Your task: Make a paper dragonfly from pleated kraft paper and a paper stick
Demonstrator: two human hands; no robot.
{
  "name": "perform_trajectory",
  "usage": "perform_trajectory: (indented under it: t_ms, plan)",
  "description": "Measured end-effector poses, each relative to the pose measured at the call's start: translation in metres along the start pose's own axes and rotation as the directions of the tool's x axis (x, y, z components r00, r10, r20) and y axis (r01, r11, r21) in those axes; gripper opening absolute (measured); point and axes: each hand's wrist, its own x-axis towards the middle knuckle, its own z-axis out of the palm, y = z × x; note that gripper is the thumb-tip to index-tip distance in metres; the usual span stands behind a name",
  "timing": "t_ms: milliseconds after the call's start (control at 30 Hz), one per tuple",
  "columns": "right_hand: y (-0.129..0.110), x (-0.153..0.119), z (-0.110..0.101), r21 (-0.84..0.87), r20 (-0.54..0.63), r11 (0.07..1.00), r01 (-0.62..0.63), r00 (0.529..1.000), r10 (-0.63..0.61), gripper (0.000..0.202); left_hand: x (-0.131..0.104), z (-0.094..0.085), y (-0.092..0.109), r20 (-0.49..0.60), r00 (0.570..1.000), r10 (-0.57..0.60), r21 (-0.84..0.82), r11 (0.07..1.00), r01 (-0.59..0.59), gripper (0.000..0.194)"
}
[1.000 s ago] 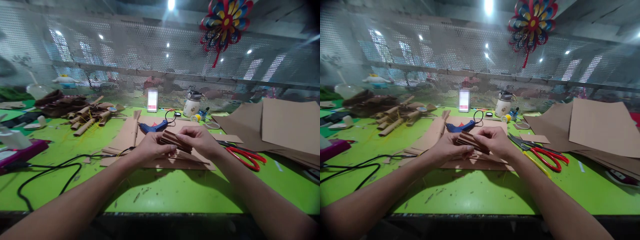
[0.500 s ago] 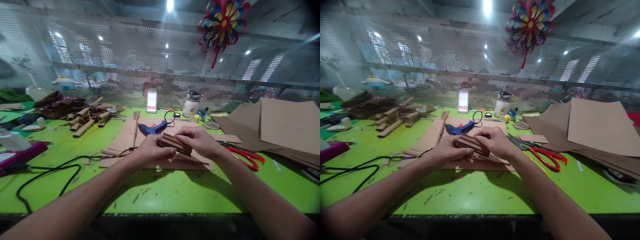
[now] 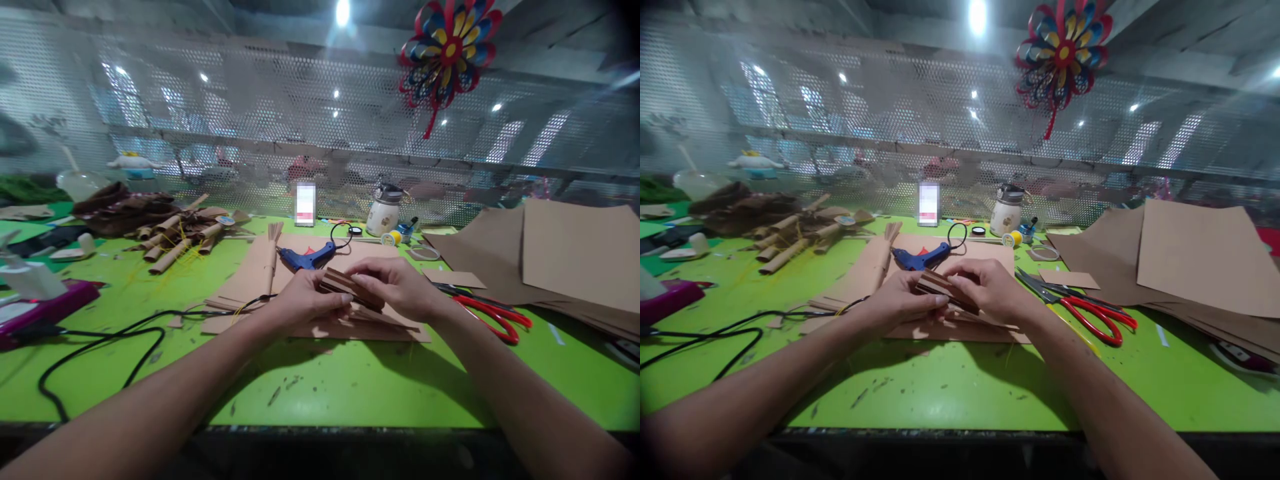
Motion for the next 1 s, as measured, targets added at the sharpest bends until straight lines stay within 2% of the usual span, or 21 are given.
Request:
perform_trajectory:
  t_ms: [67,167,333,467,633,800,1000]
  plan:
    - [-0.001,0.000,-0.002,-0.050,0.027,0.999,0.011,1.000,-0.009,0.019,0.000,-0.001,-0.002,0.007,1.000,-0.001,0.005,1.000,0.001,0.013]
    - [-0.001,0.000,-0.003,-0.162,-0.016,0.987,0.005,1.000,-0.007,0.019,0.000,-0.001,-0.002,0.023,1.000,-0.014,0.015,1.000,0.014,0.013]
    - [0.002,0.000,-0.001,-0.102,-0.040,0.994,-0.026,0.999,0.022,0.015,0.000,-0.001,-0.001,0.018,0.998,-0.059,0.031,0.998,0.058,0.015]
    - [0.006,0.000,0.000,-0.161,-0.087,0.986,-0.053,0.995,0.039,0.012,0.001,-0.003,-0.003,0.034,0.998,-0.058,0.022,0.998,0.057,0.011]
    - [0.009,0.000,0.000,-0.171,-0.091,0.984,-0.039,0.996,0.024,0.011,0.000,-0.003,-0.003,0.054,0.995,-0.086,-0.040,0.995,0.088,0.011]
    - [0.011,0.001,-0.001,-0.057,-0.078,0.996,-0.063,0.995,0.059,0.014,0.000,0.000,-0.001,0.053,0.996,-0.078,-0.086,0.993,0.082,0.014]
    - [0.014,0.002,0.005,0.182,-0.026,0.971,-0.156,0.986,0.163,0.020,0.000,0.000,0.000,0.035,0.999,-0.029,-0.027,0.999,0.030,0.019]
